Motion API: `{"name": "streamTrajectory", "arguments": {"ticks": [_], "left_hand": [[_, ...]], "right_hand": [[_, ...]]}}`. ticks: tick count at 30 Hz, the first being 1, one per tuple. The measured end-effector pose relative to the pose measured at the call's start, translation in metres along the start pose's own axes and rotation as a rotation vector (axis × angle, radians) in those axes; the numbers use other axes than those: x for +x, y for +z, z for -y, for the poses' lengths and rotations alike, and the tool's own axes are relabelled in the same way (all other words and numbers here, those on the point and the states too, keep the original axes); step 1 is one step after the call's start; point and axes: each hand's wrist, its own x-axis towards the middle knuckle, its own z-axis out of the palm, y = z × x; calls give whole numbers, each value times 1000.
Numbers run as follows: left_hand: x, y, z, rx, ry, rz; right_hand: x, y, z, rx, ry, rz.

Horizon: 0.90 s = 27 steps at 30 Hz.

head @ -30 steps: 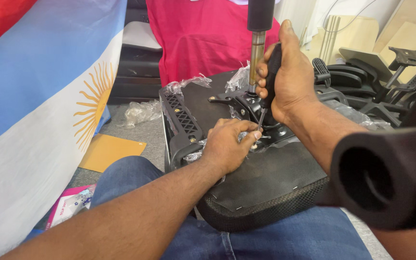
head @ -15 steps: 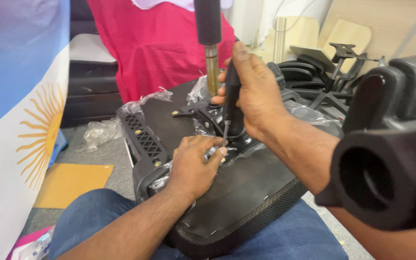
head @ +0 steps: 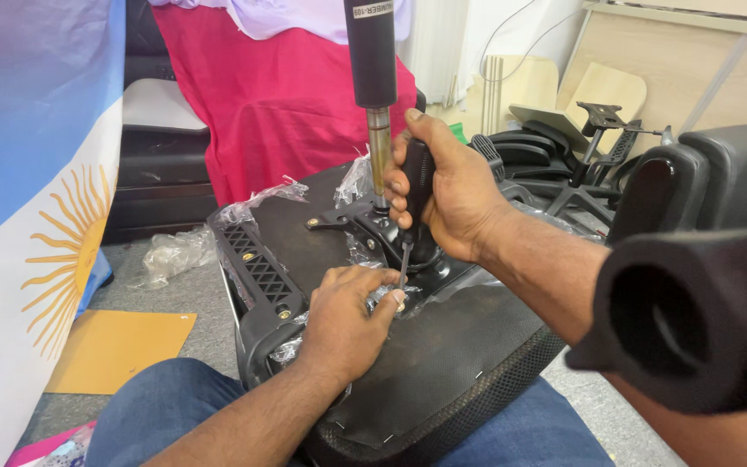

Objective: The person uses a manual screwdriver to tighten screws on the underside of a black office chair seat. They hold the seat steady with one hand while turning the screwdriver with the other, working on multiple fasteners around the central gas lift post.

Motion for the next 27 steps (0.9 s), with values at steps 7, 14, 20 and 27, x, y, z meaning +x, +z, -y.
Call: {"name": "streamTrajectory", "arguments": {"ticks": [7, 14, 20, 27], "left_hand": [[-1, 1, 2, 0, -4, 3], [-9, -6, -19, 187, -22, 110], [-54, -27, -54, 444, -108, 514], [-51, -48, -40, 480, -11, 602]], "right_hand": [[-6, 2, -3, 16, -8, -91], [3, -5, 0, -37, -30, -152], [3, 1, -8, -70, -131, -107], [18, 5, -10, -102, -94, 16]]}}
